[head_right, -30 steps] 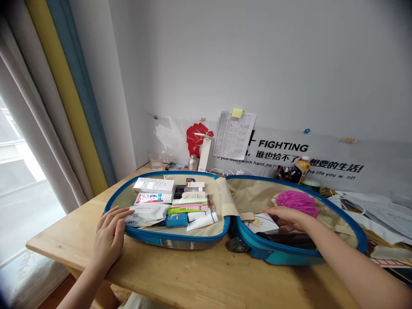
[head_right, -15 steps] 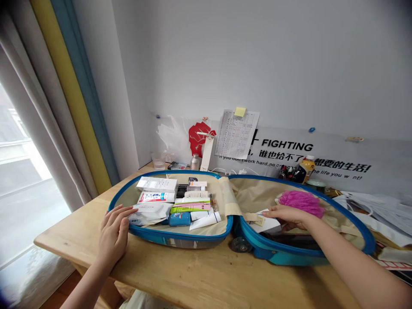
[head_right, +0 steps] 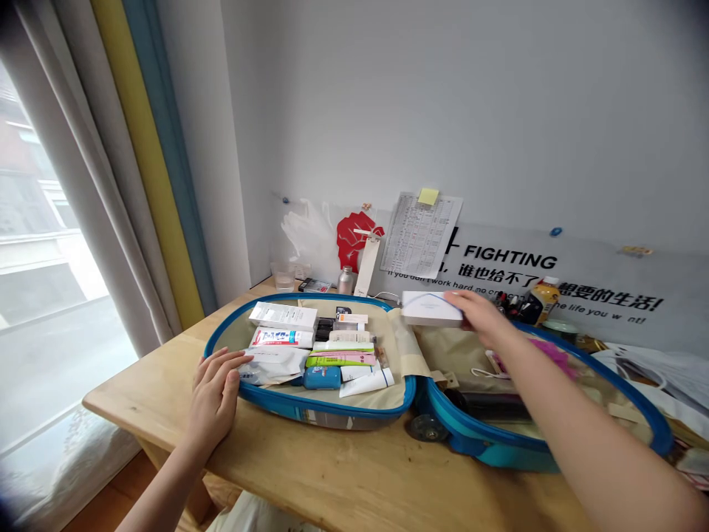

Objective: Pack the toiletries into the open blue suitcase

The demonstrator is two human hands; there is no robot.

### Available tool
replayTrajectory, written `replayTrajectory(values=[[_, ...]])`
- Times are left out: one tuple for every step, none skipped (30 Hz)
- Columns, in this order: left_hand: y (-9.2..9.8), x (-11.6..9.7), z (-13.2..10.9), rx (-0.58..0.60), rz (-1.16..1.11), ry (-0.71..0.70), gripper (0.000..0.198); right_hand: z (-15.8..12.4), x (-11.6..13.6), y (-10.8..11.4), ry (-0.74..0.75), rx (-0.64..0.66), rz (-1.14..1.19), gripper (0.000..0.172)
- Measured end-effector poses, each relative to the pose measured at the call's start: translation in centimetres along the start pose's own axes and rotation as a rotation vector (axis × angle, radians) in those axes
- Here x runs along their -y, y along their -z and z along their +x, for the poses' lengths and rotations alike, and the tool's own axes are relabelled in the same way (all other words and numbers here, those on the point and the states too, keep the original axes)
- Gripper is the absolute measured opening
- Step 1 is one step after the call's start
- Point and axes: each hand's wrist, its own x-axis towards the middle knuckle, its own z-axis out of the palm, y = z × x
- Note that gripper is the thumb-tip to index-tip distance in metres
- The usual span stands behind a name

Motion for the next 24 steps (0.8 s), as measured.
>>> replayTrajectory(values=[[0.0,0.0,0.0,-0.003,0.000,-0.002,0.037,-0.4,1.6,-1.5,0.007,0.087,0.072,0.038],[0.0,0.0,0.0,-0.006,0.001,-0.005,0.036,-0.9,3.3,-3.1,0.017,0.169,0.135,0.037],[0.0,0.0,0.1,-0.009,0.000,-0.009,0.036,-1.6,4.9,-4.9,0.030,0.256,0.189,0.036],[0.0,0.0,0.1,-0.011,0.000,-0.013,0.036,-2.3,6.4,-6.7,0.044,0.336,0.236,0.035],[0.0,0.0,0.1,-0.014,-0.002,-0.018,0.036,-2.9,7.9,-8.5,0.055,0.412,0.273,0.033],[0.0,0.0,0.1,-0.014,-0.003,-0.022,0.036,-3.6,9.2,-10.2,0.062,0.476,0.299,0.032],[0.0,0.0,0.1,-0.012,-0.003,-0.024,0.036,-4.2,10.5,-11.8,0.068,0.531,0.317,0.032],[-0.1,0.0,0.1,-0.010,-0.004,-0.024,0.036,-4.7,11.5,-13.3,0.069,0.574,0.325,0.032],[-0.1,0.0,0.1,-0.008,-0.004,-0.022,0.036,-5.0,12.5,-14.6,0.067,0.605,0.325,0.032],[-0.1,0.0,0.1,-0.006,-0.004,-0.019,0.035,-5.3,13.2,-15.7,0.066,0.629,0.320,0.033],[0.0,0.0,0.1,-0.004,-0.005,-0.016,0.035,-5.5,13.9,-16.7,0.066,0.645,0.312,0.033],[0.0,0.0,0.1,-0.005,-0.005,-0.013,0.036,-5.7,14.5,-17.7,0.069,0.658,0.301,0.033],[0.0,-0.1,0.1,-0.006,-0.005,-0.010,0.036,-5.8,14.9,-18.5,0.074,0.668,0.289,0.034],[0.0,-0.1,0.1,-0.008,-0.005,-0.009,0.036,-5.9,15.3,-19.2,0.082,0.676,0.276,0.034],[0.0,-0.1,0.1,-0.008,-0.006,-0.009,0.036,-5.9,15.5,-19.9,0.093,0.681,0.261,0.035],[0.1,-0.1,0.1,-0.007,-0.006,-0.010,0.036,-6.0,15.7,-20.5,0.107,0.685,0.246,0.035],[0.1,-0.1,0.1,-0.006,-0.007,-0.010,0.036,-6.0,15.8,-21.0,0.124,0.686,0.229,0.035],[0.1,-0.2,0.1,-0.002,-0.008,-0.009,0.036,-6.1,15.9,-21.5,0.144,0.684,0.211,0.036],[0.0,-0.2,0.1,0.001,-0.009,-0.009,0.036,-6.1,15.9,-21.9,0.168,0.679,0.193,0.036],[0.0,-0.2,0.1,0.001,-0.009,-0.007,0.036,-6.2,15.8,-22.1,0.195,0.670,0.173,0.036],[0.0,-0.2,0.1,0.000,-0.009,-0.005,0.036,-6.2,15.7,-22.3,0.225,0.653,0.151,0.036],[0.0,-0.2,0.0,-0.001,-0.009,-0.005,0.036,-6.3,15.6,-22.4,0.260,0.629,0.128,0.036],[-0.1,-0.1,0.0,-0.002,-0.009,-0.008,0.036,-6.4,15.4,-22.4,0.300,0.600,0.103,0.036],[-0.1,-0.1,0.0,-0.002,-0.008,-0.013,0.036,-6.5,15.2,-22.3,0.344,0.568,0.078,0.036]])
